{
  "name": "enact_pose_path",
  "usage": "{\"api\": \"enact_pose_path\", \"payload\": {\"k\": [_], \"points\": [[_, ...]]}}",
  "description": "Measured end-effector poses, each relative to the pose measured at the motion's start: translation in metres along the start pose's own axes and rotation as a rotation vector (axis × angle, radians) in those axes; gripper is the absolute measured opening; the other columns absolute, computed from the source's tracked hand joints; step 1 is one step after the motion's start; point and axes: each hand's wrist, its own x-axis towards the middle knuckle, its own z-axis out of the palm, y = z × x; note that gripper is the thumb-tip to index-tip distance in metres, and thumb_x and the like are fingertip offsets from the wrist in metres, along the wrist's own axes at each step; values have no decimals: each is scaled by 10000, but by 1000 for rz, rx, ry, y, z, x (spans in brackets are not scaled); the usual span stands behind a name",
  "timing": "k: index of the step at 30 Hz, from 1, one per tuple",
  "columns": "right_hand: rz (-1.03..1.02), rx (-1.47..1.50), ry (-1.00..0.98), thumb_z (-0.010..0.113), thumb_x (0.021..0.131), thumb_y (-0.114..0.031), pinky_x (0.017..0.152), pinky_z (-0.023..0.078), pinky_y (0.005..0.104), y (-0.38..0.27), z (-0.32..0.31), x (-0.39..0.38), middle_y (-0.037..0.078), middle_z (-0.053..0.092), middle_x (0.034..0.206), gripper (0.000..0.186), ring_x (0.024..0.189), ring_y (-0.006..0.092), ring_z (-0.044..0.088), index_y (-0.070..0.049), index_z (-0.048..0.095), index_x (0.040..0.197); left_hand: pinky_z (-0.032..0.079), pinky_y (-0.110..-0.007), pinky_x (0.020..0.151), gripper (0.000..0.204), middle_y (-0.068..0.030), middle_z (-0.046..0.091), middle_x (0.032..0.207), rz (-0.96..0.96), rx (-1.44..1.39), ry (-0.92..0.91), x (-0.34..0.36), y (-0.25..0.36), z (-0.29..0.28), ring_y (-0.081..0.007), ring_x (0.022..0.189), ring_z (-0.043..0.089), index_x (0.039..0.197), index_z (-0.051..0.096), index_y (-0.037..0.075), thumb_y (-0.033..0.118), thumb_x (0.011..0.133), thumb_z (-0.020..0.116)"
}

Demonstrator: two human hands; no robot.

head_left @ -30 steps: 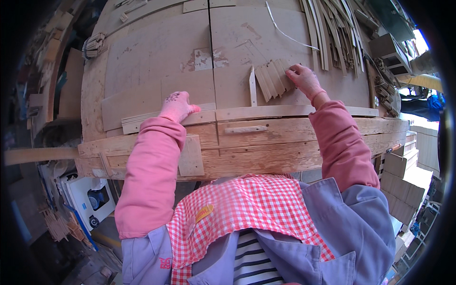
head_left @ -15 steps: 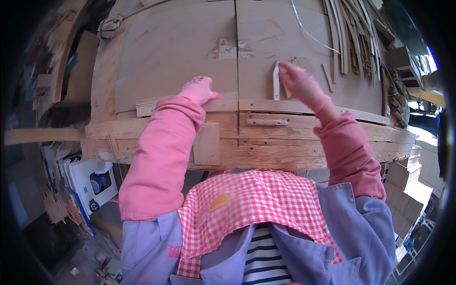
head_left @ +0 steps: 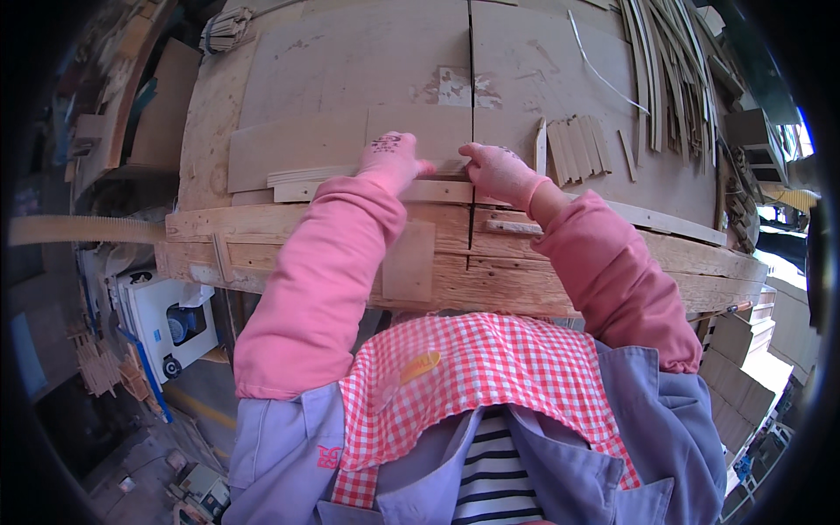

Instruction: The person selects thin wooden strips from a pile, measures one with a tape measure, then repeatedly places strips on a table saw and cuts them to length. The cut pieces are stacked on the table.

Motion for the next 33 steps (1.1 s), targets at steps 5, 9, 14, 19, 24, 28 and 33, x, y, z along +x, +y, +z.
{"api": "enact_pose_path", "payload": {"k": [5,9,14,19,24,28,33], "points": [[-142,-250,48,679,844,-203,920,516,428,-4,-5,14,183,692,1077,400,1045,352,651,-93,665,1229,510,-439,921,475,-149,662,1150,-23,8,20,-2,-3,1,-323,1119,640,1031,682,64,495,841,742],[-361,-425,7,705,802,-200,931,513,434,-12,-4,29,147,669,1085,372,1076,340,634,-128,680,1166,507,-424,978,570,-154,630,1280,-14,42,-72,-2,-4,-4,-312,1190,624,1231,642,79,498,854,730],[-359,-476,-80,694,787,-162,920,505,446,2,-21,24,128,663,1067,356,1058,336,629,-123,677,1140,505,-418,965,526,-130,640,1250,69,24,-80,1,-5,-12,-302,1172,625,1183,653,92,504,863,721],[-313,-550,-83,655,772,-116,896,513,451,35,-54,-2,149,677,1058,320,1058,345,642,-94,682,1090,507,-418,933,476,-117,654,1185,124,37,-43,5,14,-1,-298,1126,633,1098,668,91,502,863,721],[-118,-523,-308,614,831,-130,936,498,438,43,-69,-12,148,690,1078,307,1056,344,639,-108,693,1127,508,-434,891,478,-144,679,1054,217,22,-13,8,37,17,-317,1054,652,977,680,50,513,861,712],[-44,-382,-463,521,891,-115,847,538,431,37,-74,-8,160,710,997,360,941,332,683,-144,690,1208,497,-445,841,458,-187,679,949,234,-174,-47,16,23,19,-364,934,649,931,661,9,467,926,646],[-1,-337,-543,478,889,-69,763,557,421,37,-81,-4,144,713,923,467,879,303,697,-181,664,1303,483,-473,795,450,-218,679,909,-34,-225,204,4,-52,-2,-399,873,628,928,662,-6,435,966,579]]}}
